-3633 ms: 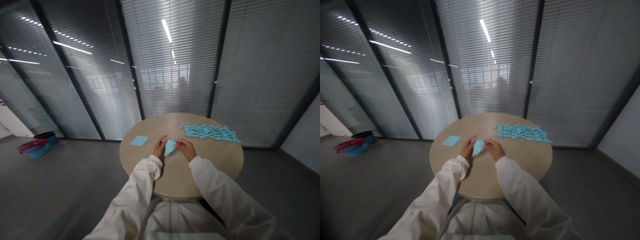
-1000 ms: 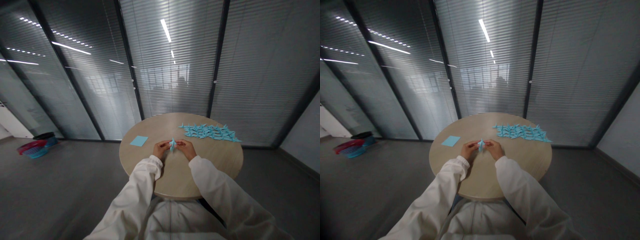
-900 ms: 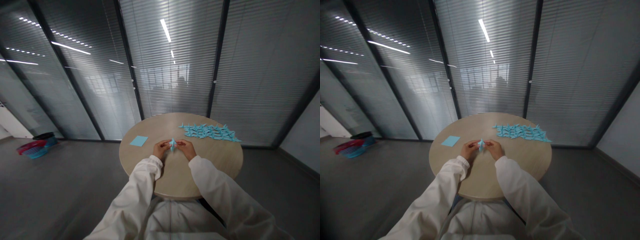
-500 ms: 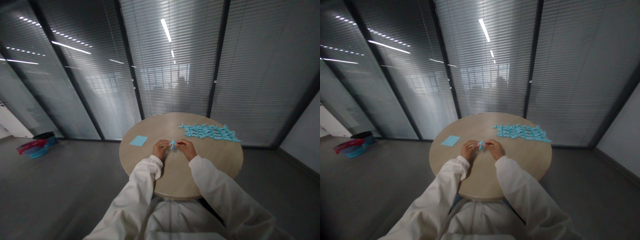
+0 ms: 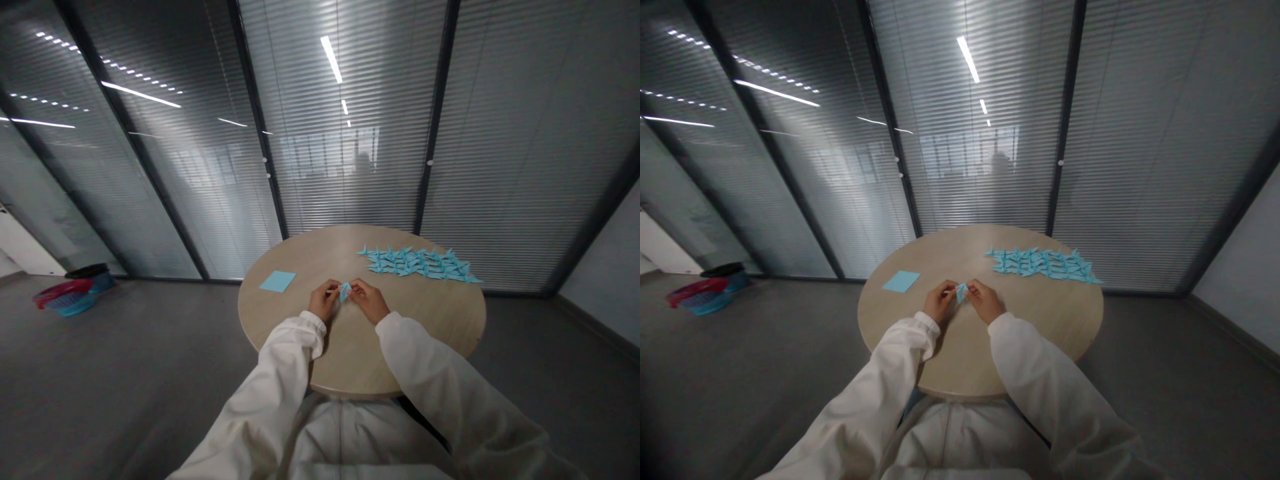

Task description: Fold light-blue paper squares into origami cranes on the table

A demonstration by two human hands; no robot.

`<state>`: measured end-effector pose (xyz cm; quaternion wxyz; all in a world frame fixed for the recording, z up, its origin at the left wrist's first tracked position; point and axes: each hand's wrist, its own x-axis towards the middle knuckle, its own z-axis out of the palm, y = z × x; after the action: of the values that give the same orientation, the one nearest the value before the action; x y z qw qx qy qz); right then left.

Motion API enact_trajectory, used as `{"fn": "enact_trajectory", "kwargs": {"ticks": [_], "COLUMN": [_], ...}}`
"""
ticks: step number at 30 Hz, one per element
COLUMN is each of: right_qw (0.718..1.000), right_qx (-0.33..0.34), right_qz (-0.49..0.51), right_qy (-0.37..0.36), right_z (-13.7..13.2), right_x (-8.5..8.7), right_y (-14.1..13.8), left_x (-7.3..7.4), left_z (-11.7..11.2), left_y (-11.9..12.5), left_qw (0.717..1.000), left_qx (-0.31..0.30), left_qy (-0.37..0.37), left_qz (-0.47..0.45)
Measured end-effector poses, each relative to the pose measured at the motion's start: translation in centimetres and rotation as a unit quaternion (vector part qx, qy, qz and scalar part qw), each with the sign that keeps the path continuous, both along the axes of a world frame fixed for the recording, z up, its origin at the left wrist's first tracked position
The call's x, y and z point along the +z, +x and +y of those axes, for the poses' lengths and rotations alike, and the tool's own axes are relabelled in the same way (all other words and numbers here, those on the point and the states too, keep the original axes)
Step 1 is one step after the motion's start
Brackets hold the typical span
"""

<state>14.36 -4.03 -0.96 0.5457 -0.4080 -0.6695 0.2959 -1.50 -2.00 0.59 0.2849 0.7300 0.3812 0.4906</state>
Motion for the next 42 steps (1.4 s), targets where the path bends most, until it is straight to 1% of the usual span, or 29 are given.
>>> {"fn": "enact_trajectory", "kwargs": {"ticks": [5, 9, 12, 17, 21, 23, 26, 30, 32, 34, 37, 40, 42], "right_qw": [0.999, 0.997, 0.996, 0.997, 0.998, 0.997, 0.994, 0.994, 0.995, 0.996, 0.997, 0.996, 0.995], "right_qx": [-0.002, -0.034, -0.047, -0.042, -0.051, -0.077, -0.106, -0.088, -0.075, -0.066, -0.073, -0.084, -0.087], "right_qz": [-0.033, -0.069, -0.077, -0.059, -0.036, -0.029, -0.012, -0.025, -0.036, -0.033, -0.016, 0.017, 0.039], "right_qy": [-0.001, 0.009, 0.023, -0.002, -0.008, 0.000, 0.017, 0.056, 0.061, 0.050, 0.020, -0.005, -0.017], "right_z": [-0.3, -0.4, -0.4, -0.4, -0.4, -0.2, 0.2, 0.6, 0.7, 0.7, 0.8, 1.1, 1.2], "right_x": [0.3, 0.5, 0.4, 0.4, 0.6, 0.6, 0.4, -0.1, -0.2, -0.3, -0.3, -0.4, -0.4], "right_y": [0.2, 0.2, 0.2, 0.1, 0.2, 0.2, 0.3, 0.5, 0.6, 0.7, 0.7, 0.8, 0.8], "left_x": [0.0, -0.2, -0.2, -0.1, -0.7, -1.0, -1.3, -1.2, -1.1, -1.0, -0.8, -0.6, -0.5], "left_z": [-0.3, -0.1, -0.1, -0.4, -0.1, 0.2, 0.5, 0.5, 0.4, 0.2, 0.1, 0.1, 0.2], "left_y": [0.1, 0.0, -0.1, 0.1, 0.4, 0.4, 0.3, 0.2, 0.2, 0.3, 0.4, 0.4, 0.4], "left_qw": [0.999, 0.997, 0.996, 0.997, 0.996, 0.996, 0.997, 0.997, 0.997, 0.997, 0.998, 0.997, 0.996], "left_qx": [-0.025, -0.043, -0.050, -0.058, -0.065, -0.065, -0.059, -0.051, -0.051, -0.049, -0.048, -0.055, -0.046], "left_qy": [0.013, 0.038, 0.041, 0.008, -0.042, -0.053, -0.043, -0.052, -0.056, -0.050, -0.046, -0.057, -0.060], "left_qz": [0.037, 0.061, 0.067, 0.055, 0.033, 0.028, 0.028, 0.015, 0.010, 0.013, 0.010, -0.021, -0.043]}}
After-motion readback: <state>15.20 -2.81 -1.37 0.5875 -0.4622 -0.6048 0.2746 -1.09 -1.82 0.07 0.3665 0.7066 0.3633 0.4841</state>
